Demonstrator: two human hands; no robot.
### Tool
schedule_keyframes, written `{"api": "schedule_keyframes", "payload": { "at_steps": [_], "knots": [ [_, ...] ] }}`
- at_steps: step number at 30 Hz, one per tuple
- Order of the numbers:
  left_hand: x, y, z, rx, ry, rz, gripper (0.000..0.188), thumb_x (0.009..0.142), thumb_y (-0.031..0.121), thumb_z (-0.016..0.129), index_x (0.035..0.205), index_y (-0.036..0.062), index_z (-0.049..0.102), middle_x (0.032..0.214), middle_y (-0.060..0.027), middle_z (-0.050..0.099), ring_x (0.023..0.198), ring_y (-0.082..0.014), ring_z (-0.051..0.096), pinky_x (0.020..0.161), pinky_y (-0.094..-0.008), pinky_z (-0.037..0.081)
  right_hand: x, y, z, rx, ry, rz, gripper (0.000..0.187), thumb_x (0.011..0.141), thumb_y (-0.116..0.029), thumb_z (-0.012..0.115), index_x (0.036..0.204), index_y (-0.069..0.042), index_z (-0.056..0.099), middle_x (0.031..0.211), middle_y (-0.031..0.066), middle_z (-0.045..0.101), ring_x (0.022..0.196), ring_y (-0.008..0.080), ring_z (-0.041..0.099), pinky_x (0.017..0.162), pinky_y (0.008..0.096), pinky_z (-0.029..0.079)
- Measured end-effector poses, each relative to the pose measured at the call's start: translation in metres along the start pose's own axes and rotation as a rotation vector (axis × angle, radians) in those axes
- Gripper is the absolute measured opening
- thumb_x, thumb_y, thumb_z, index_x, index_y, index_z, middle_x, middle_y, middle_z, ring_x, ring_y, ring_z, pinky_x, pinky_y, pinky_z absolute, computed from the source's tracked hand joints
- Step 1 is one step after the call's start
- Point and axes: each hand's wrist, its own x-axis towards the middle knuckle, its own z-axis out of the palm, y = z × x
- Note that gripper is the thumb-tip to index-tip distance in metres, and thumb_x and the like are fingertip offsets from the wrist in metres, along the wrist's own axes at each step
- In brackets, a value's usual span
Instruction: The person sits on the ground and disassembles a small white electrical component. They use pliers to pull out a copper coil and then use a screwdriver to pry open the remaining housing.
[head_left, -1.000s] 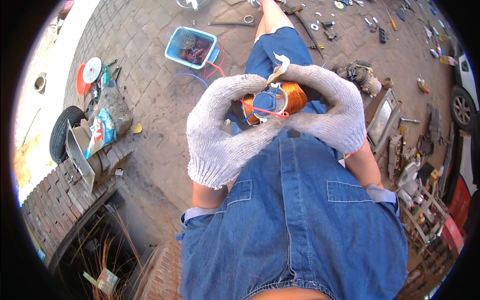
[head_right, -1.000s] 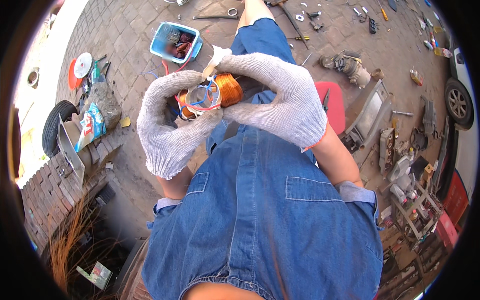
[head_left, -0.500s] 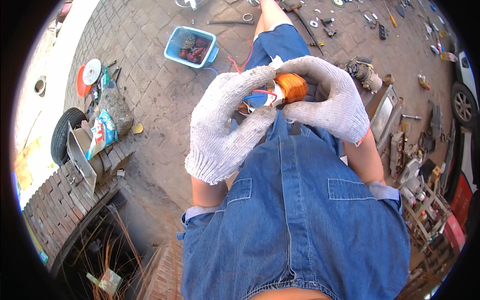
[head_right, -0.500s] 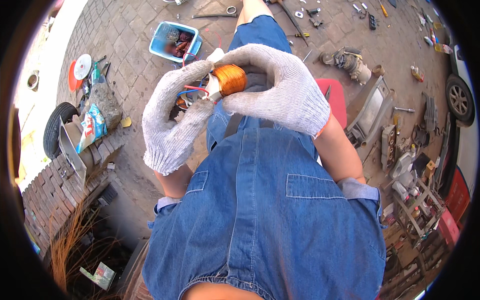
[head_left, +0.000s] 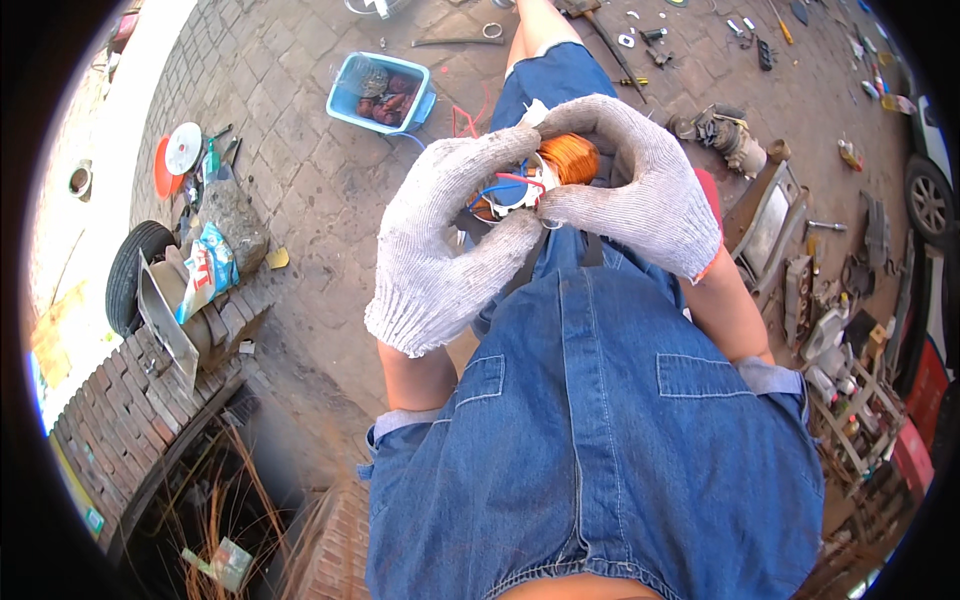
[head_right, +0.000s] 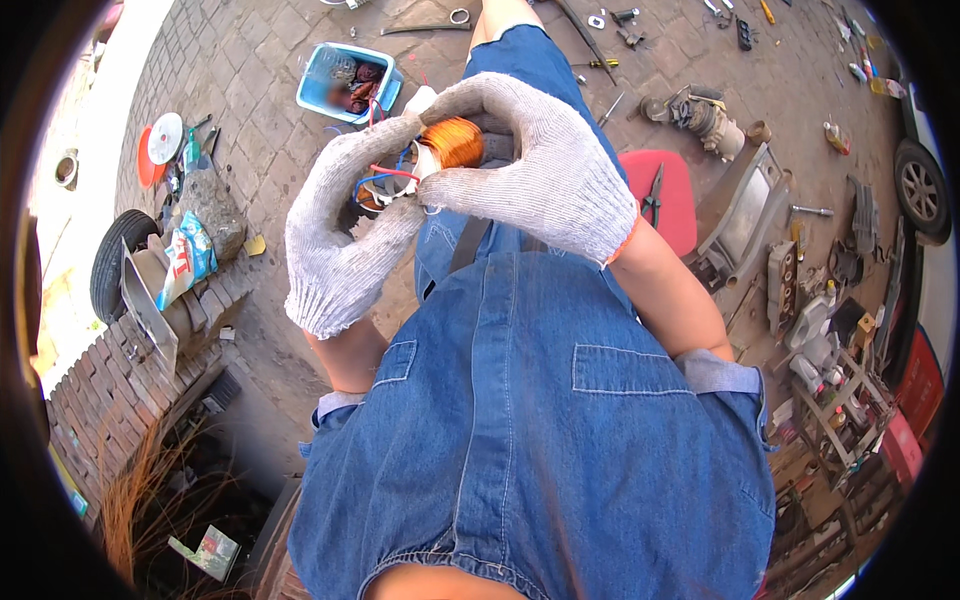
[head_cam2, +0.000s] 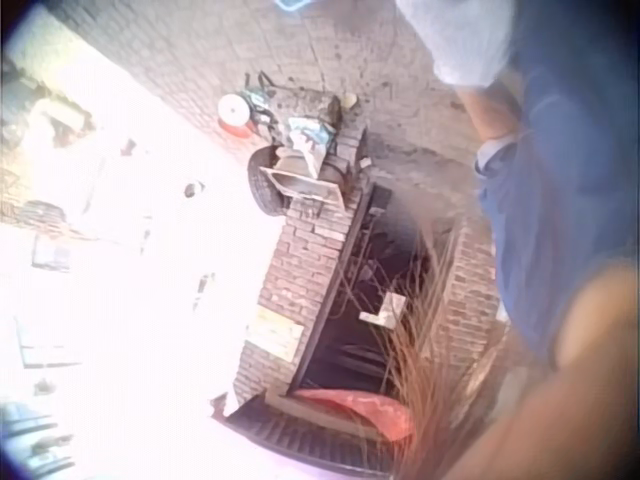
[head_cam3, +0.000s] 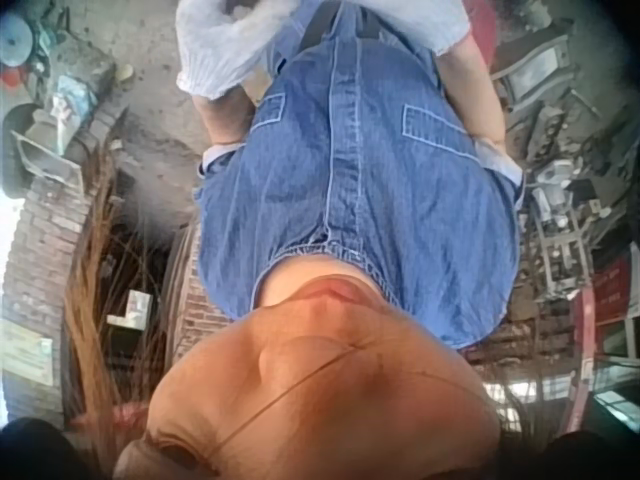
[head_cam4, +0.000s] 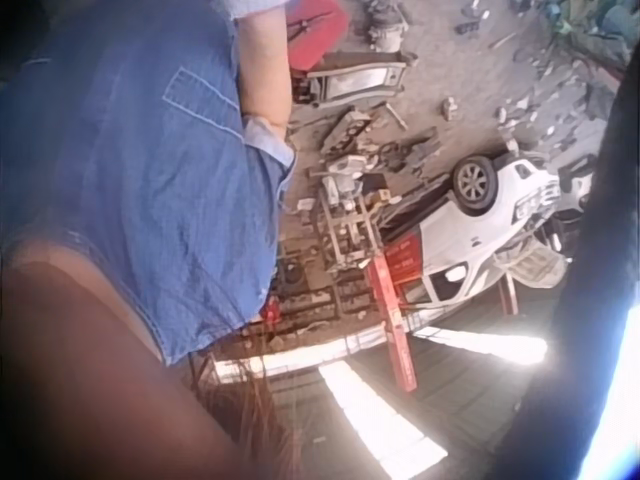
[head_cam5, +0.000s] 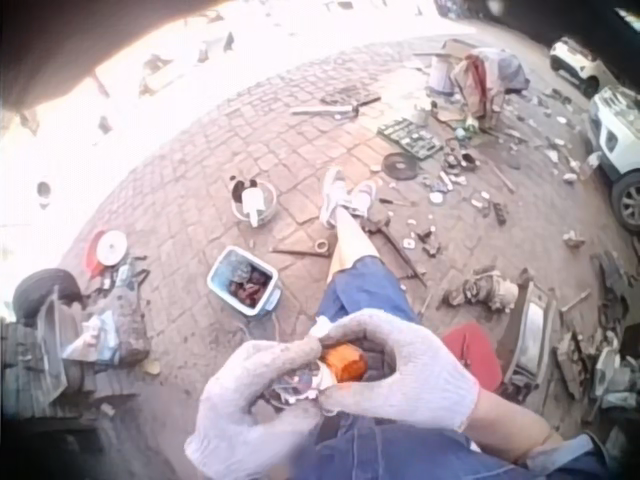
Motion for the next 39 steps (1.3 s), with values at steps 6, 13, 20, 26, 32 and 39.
{"api": "schedule_keyframes", "payload": {
  "at_steps": [6,13,20,26,32,39],
  "knots": [
    [0.002,0.011,-0.014,-0.421,-0.059,-0.57,0.044,0.08,0.009,0.074,0.122,0.0001,0.061,0.117,-0.0109,0.063,0.101,-0.0162,0.062,0.086,-0.0298,0.051,0.0,-0.002,0.005,-0.075,0.063,0.013,0.035,0.08,-0.016,0.078,0.109,0.0,0.064,0.098,0.0068,0.067,0.093,0.012,0.065,0.085,0.0279,0.054],
    [-0.002,-0.006,0.006,-0.275,0.053,-0.209,0.053,0.073,0.008,0.081,0.121,-0.0016,0.061,0.115,-0.0103,0.064,0.104,-0.0159,0.061,0.091,-0.0293,0.05,-0.002,0.004,0.008,-0.111,0.099,-0.102,0.035,0.08,-0.013,0.077,0.11,-0.002,0.064,0.098,0.007,0.067,0.093,0.0122,0.066,0.084,0.0279,0.055],
    [-0.005,-0.006,0.001,-0.227,0.022,-0.197,0.051,0.07,0.009,0.083,0.116,-0.003,0.064,0.113,-0.0117,0.066,0.104,-0.017,0.062,0.092,-0.0309,0.05,-0.004,0.002,-0.001,-0.199,0.019,-0.098,0.039,0.077,-0.013,0.077,0.112,-0.002,0.064,0.098,0.008,0.067,0.093,0.0132,0.065,0.084,0.0288,0.054],
    [-0.003,-0.004,-0.001,-0.36,0.004,-0.272,0.047,0.074,0.007,0.078,0.116,-0.0042,0.063,0.112,-0.013,0.066,0.103,-0.0171,0.063,0.091,-0.0312,0.05,-0.004,0.003,-0.004,-0.244,0.004,-0.1,0.036,0.08,-0.003,0.071,0.114,-0.001,0.062,0.106,0.0062,0.065,0.099,0.0131,0.063,0.088,0.0285,0.052],
    [-0.006,-0.026,0.006,-0.72,0.167,-0.385,0.043,0.08,0.009,0.07,0.119,-0.0046,0.059,0.111,-0.0143,0.066,0.099,-0.0187,0.065,0.085,-0.0303,0.053,-0.006,0.001,0.003,0.158,0.07,0.082,0.027,0.089,-0.007,0.063,0.115,0.001,0.062,0.097,0.0075,0.067,0.083,0.0123,0.067,0.074,0.0253,0.056],
    [0.0,-0.038,0.012,-0.996,0.283,-0.451,0.042,0.087,0.012,0.063,0.124,-0.0049,0.052,0.095,-0.0168,0.067,0.063,-0.0188,0.065,0.048,-0.0264,0.051,-0.006,0.003,0.004,0.29,0.122,0.103,0.025,0.093,-0.003,0.056,0.118,0.002,0.06,0.099,0.0104,0.067,0.083,0.0159,0.069,0.074,0.0266,0.057]
  ]
}}
